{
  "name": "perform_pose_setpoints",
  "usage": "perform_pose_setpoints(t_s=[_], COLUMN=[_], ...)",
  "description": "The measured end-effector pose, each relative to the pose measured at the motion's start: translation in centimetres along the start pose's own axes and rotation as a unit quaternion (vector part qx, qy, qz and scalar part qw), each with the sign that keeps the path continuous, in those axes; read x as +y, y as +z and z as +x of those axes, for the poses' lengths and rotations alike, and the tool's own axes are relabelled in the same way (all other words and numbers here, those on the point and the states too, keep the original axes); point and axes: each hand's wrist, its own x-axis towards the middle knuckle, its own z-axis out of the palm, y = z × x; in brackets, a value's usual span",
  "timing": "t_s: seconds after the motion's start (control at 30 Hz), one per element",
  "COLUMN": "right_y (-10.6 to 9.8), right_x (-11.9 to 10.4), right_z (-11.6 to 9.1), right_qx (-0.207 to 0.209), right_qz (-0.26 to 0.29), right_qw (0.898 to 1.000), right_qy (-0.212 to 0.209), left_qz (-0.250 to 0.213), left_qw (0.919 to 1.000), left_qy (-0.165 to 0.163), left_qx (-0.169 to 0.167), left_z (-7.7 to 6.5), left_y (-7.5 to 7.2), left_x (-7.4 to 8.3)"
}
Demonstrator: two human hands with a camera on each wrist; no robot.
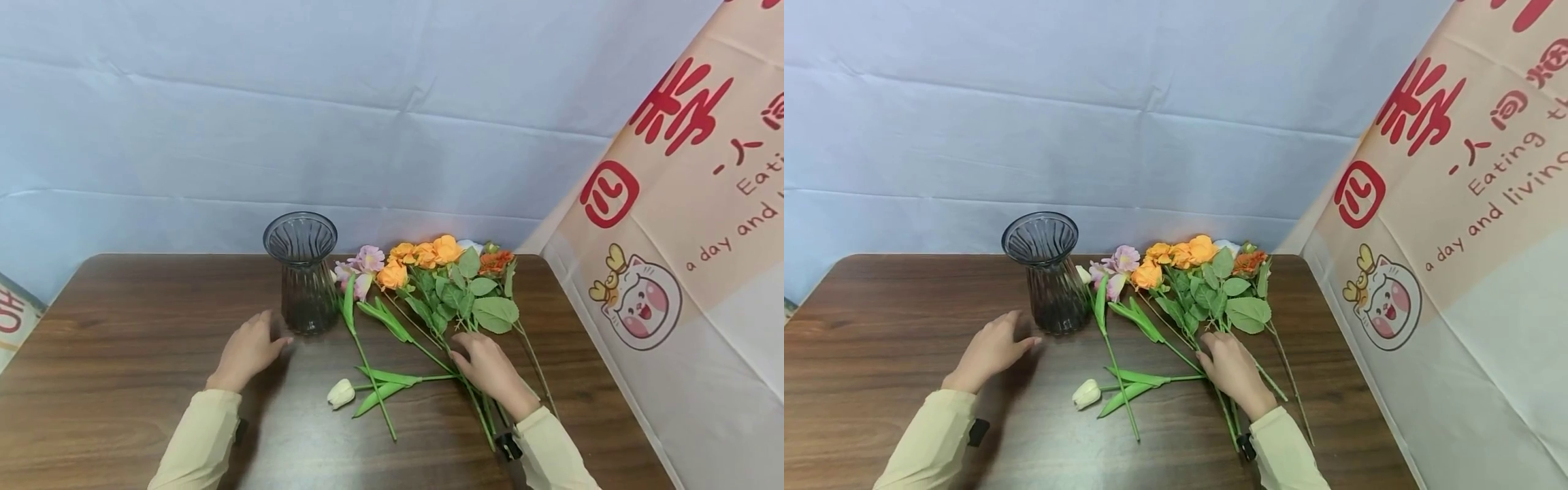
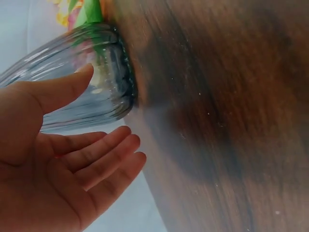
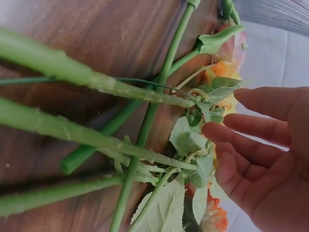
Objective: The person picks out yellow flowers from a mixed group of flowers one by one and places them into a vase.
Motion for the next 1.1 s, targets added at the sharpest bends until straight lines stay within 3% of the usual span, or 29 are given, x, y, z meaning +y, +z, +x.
perform_pose_setpoints(t_s=[0.37,0.63,1.1], right_y=[0.4,1.3,2.0], right_x=[0.2,0.5,0.8], right_z=[1.8,3.2,4.3], right_qx=[-0.050,-0.075,-0.104], right_qz=[0.046,0.056,0.081], right_qw=[0.997,0.990,0.982], right_qy=[0.043,0.102,0.135], left_qz=[-0.007,-0.026,-0.020], left_qw=[0.9997,0.9994,0.9995], left_qy=[0.024,0.020,0.005], left_qx=[-0.005,-0.009,-0.022], left_z=[1.7,2.2,2.8], left_y=[0.6,0.8,1.2], left_x=[-0.4,-0.4,-0.4])
